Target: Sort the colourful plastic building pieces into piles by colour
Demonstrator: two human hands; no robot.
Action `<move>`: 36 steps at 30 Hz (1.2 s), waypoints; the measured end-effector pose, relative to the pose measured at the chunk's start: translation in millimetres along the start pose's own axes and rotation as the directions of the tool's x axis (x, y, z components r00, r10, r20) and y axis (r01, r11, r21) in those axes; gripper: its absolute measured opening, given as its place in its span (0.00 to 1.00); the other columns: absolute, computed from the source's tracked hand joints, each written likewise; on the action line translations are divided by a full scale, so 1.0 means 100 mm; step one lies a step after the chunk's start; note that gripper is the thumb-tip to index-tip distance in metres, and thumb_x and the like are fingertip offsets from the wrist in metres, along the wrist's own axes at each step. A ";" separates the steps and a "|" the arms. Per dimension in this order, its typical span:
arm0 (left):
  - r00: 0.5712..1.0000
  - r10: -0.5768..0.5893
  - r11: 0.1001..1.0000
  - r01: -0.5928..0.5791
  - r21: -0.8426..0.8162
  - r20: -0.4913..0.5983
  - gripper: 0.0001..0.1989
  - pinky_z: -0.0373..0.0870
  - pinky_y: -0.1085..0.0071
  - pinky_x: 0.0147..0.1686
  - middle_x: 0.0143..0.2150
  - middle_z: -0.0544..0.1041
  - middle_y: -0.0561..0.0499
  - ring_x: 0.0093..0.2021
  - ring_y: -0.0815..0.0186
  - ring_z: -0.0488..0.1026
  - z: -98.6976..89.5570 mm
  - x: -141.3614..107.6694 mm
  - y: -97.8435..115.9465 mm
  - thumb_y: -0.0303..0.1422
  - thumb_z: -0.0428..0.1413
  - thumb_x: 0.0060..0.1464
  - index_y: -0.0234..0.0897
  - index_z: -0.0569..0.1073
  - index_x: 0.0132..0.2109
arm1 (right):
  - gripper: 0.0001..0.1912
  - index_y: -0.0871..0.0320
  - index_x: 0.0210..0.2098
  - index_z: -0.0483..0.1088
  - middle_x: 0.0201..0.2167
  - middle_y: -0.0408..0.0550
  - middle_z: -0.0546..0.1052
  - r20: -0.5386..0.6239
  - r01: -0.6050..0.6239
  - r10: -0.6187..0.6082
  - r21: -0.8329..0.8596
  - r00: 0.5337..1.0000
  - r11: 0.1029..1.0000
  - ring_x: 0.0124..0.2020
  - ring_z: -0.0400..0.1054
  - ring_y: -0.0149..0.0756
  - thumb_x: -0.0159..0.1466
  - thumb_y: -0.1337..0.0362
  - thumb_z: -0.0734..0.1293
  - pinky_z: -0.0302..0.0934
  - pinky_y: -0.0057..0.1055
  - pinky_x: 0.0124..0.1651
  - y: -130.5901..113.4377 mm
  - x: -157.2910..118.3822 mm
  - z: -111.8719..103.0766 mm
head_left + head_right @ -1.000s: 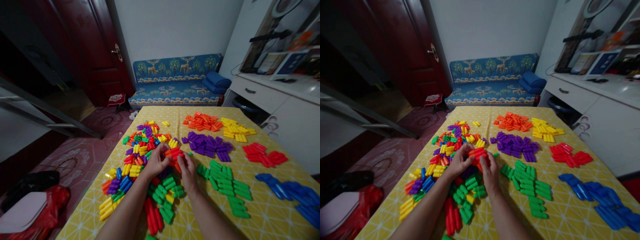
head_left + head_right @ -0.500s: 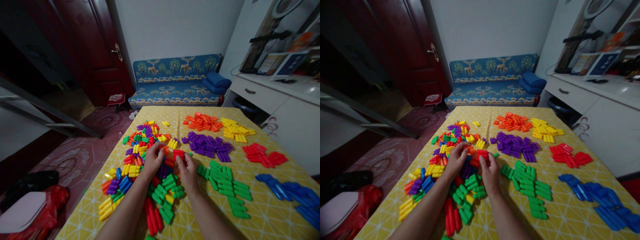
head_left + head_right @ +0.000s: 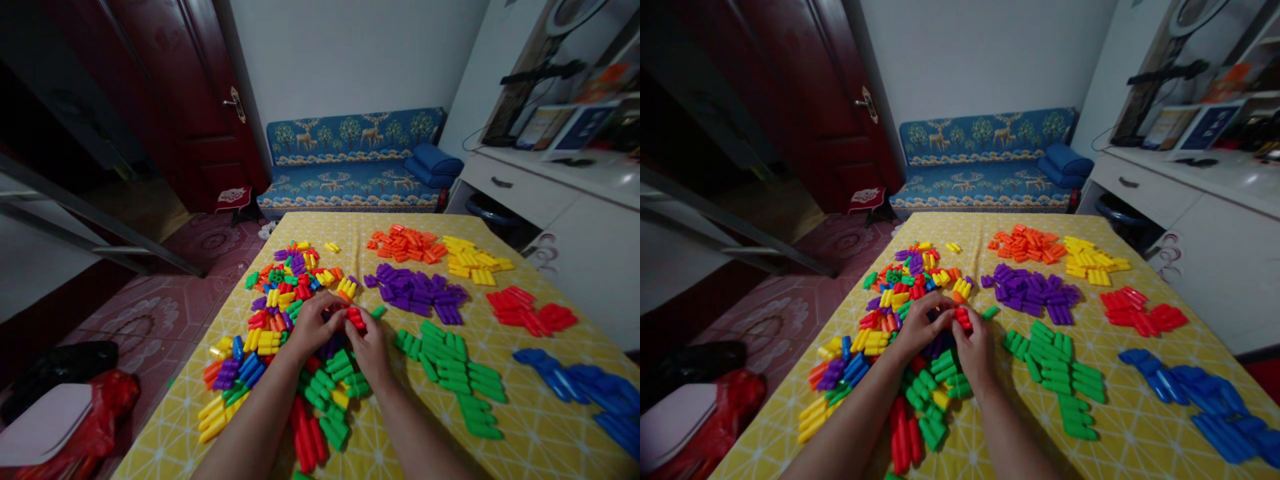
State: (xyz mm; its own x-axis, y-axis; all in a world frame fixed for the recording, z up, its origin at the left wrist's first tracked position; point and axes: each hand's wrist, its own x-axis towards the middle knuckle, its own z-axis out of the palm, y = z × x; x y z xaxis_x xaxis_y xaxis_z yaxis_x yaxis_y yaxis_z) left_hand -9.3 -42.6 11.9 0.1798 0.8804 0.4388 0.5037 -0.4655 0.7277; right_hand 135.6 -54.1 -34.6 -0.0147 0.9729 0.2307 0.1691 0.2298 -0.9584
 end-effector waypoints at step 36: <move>0.995 -0.094 0.994 0.095 0.060 -0.024 0.12 0.65 0.73 0.33 0.33 0.80 0.48 0.33 0.66 0.74 0.01 0.02 -0.05 0.34 0.51 0.62 0.35 0.78 0.39 | 0.26 0.62 0.55 0.67 0.53 0.57 0.74 -0.350 -0.099 -0.037 -0.364 0.936 0.926 0.41 0.75 0.37 0.55 0.71 0.66 0.67 0.36 0.49 0.16 2.09 -0.94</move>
State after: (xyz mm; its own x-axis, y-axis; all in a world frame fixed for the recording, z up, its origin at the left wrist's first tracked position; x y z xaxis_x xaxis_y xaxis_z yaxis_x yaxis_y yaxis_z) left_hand -10.5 -39.0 8.9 0.1115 0.9177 0.3813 0.5681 -0.3737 0.7332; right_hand 228.4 150.9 13.8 0.3250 0.8933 0.3106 0.5164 0.1075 -0.8495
